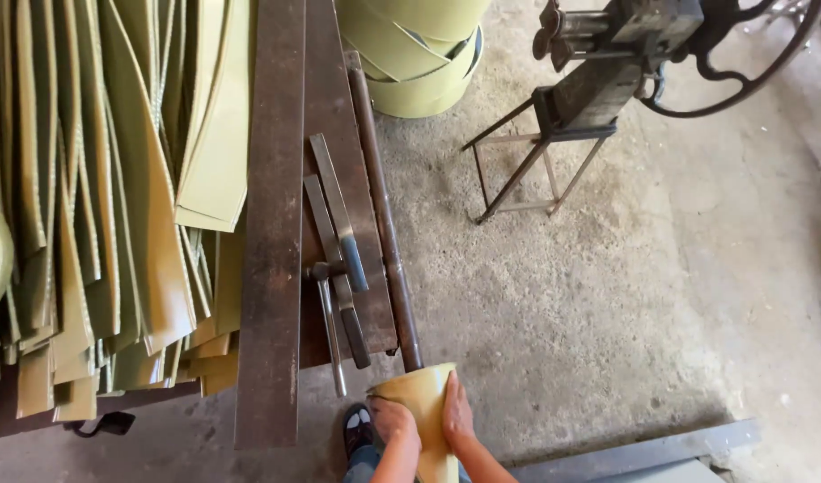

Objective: The person places a spun metal cone on the workbench, then holds a flat file and files the cut edge of a round metal disc, rotating the disc by hand to file along the seam. They then stack the finished cone parts and pick up another disc to continue filing.

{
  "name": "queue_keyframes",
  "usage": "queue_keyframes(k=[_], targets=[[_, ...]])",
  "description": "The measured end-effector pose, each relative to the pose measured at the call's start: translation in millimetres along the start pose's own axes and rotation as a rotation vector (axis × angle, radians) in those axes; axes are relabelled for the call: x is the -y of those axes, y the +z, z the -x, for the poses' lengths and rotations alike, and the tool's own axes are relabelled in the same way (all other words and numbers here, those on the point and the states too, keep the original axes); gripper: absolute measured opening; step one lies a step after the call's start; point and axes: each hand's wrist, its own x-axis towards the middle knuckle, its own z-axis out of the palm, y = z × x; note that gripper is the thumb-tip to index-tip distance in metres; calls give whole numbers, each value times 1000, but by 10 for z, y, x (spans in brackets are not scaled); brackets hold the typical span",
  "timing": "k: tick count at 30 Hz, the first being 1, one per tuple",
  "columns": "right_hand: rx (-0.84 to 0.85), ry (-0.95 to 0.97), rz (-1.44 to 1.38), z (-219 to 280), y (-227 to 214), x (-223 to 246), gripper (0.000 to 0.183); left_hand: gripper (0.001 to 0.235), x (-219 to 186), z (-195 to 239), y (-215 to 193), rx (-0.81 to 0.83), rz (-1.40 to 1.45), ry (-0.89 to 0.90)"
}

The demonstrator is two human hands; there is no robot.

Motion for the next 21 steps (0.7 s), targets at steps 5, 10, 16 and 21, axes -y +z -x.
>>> queue_keyframes(k=[5, 10, 16, 21], targets=[[-68, -502, 428, -729, 276, -1063, 73, 62, -267, 117, -210, 29, -44, -166], [35, -87, -59, 351, -169, 418, 86, 74, -187, 32, -163, 62, -59, -341], [337, -87, -273, 793, -752, 513, 99, 68, 151, 410, -450, 432, 289, -389], [510, -456, -142, 1795, -1497, 418, 72, 64, 26, 1426, -1183, 713, 240, -306]])
